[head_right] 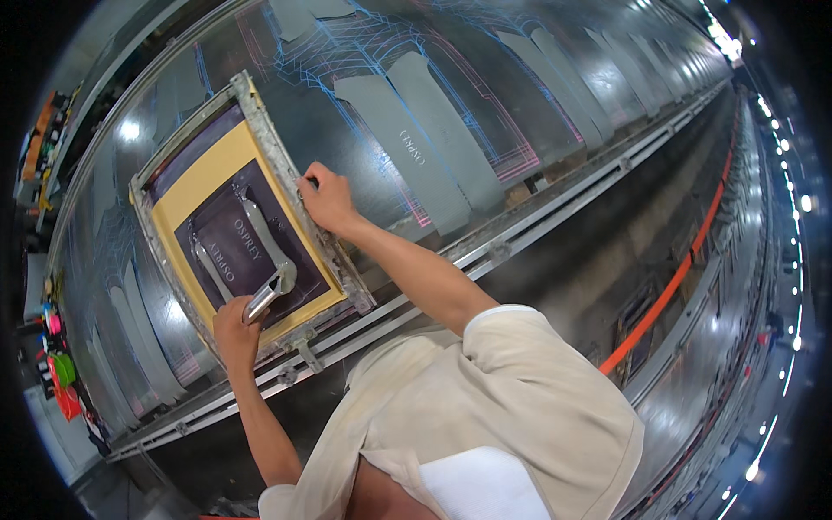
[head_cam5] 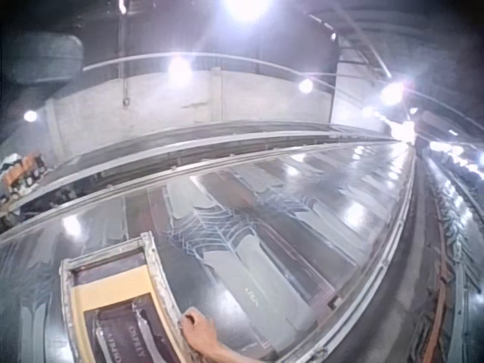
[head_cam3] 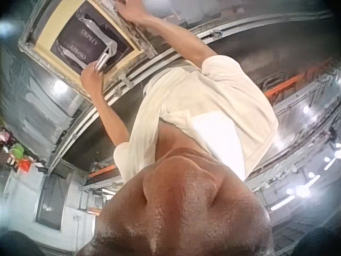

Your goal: The person performs screen printing on a garment laid on a flat surface. They use a squeegee to pull ink across a screen frame, repeatedly repositioning the frame and applying ink to transfer a design onto the fabric.

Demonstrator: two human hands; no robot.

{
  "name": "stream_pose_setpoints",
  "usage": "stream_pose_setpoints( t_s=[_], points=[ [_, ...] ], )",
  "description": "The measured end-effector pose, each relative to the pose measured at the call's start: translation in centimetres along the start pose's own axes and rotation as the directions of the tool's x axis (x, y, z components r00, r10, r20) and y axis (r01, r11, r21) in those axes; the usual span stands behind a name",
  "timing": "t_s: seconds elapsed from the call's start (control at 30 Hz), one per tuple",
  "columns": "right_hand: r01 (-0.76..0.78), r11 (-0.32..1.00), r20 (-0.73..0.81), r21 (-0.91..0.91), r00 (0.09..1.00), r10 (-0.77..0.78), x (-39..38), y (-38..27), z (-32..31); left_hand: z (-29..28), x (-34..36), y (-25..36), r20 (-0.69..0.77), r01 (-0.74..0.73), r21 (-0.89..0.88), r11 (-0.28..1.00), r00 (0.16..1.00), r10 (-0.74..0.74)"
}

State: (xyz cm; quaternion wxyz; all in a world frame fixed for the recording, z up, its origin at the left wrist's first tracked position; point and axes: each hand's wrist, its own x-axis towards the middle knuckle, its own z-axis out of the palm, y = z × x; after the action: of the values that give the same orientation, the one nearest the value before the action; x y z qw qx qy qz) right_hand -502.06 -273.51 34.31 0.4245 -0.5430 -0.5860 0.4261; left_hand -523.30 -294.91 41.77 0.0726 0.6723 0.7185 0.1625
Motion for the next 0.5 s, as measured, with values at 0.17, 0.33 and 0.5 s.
stream_pose_setpoints(
  t_s=[0.17, 0.33, 0.5],
  points=[
    [-0.018, 1.0, -0.013, -0.021, 1.0, 0.017, -0.5, -1.3, 1.2, 0.1, -0.8, -2.3, -0.038, -0.046, -0.004, 0.999, 0.998, 0.046],
    [-0.085, 0.99, -0.002, -0.116, 0.996, 0.085, -0.6, -1.5, 2.9, -1.2, -2.1, -4.5, 0.004, -0.126, -0.014, 0.992, 0.992, 0.126],
    [0.048, 0.974, -0.051, -0.222, 0.997, -0.061, -0.8, 1.5, 5.7, -0.3, -6.3, -5.3, 0.081, -0.225, 0.023, 0.974, 0.972, 0.223]
  ],
)
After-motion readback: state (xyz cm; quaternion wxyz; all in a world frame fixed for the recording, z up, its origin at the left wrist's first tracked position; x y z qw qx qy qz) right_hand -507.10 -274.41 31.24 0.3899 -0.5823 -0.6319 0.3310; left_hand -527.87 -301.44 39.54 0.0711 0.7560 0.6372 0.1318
